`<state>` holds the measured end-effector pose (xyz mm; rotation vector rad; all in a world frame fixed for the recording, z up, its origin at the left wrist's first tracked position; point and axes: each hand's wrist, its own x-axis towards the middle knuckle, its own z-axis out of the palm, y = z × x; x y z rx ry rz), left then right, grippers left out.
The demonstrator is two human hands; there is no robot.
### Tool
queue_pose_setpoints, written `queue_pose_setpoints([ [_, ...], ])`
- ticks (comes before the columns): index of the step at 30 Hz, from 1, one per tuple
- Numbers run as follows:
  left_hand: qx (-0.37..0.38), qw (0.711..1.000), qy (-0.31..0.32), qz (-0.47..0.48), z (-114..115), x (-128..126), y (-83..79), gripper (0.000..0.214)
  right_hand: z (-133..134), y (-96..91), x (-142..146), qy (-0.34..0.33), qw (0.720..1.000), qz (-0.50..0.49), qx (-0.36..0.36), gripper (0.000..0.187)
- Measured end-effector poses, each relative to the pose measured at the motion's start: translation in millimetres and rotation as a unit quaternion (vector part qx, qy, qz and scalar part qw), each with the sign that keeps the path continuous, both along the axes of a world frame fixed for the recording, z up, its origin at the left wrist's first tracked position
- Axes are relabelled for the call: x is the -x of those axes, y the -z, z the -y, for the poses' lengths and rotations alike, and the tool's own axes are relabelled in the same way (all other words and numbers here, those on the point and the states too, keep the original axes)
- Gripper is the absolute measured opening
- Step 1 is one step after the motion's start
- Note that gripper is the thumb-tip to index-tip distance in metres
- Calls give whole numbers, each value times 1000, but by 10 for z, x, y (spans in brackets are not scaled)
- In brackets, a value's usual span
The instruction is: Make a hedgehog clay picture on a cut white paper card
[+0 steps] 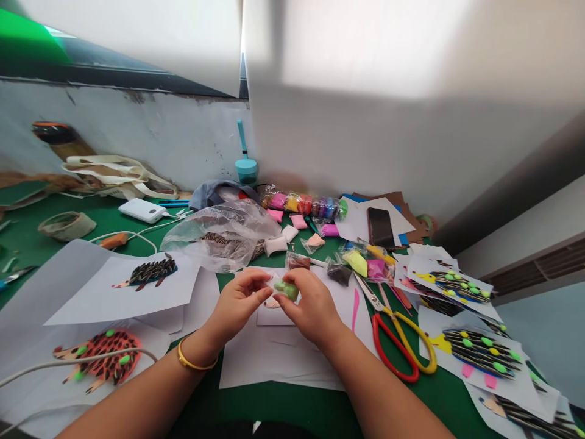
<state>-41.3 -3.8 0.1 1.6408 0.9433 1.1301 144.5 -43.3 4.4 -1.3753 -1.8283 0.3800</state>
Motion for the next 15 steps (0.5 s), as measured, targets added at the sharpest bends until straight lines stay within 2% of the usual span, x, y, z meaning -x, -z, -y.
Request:
queue_pose_setpoints([
  [3, -16, 1000, -2, -11, 17, -14, 0, 17, 12, -13, -7, -32, 999, -34, 12, 43],
  [4, -24, 1000, 3, -20, 33, -21, -9, 15, 15, -18, -7, -41, 998, -50, 10, 44],
  [8, -19, 999, 22, -19, 107, -55, -44, 12, 21, -50, 10, -41, 993, -107, 3, 15],
  [11, 13, 1000, 28, 3, 119, -62, -54, 18, 23, -70, 23, -14, 990, -142, 7, 17],
  [15, 24, 998, 24, -47, 81, -32, -73, 12, 15, -67, 11, 8, 984, -178, 21, 16],
])
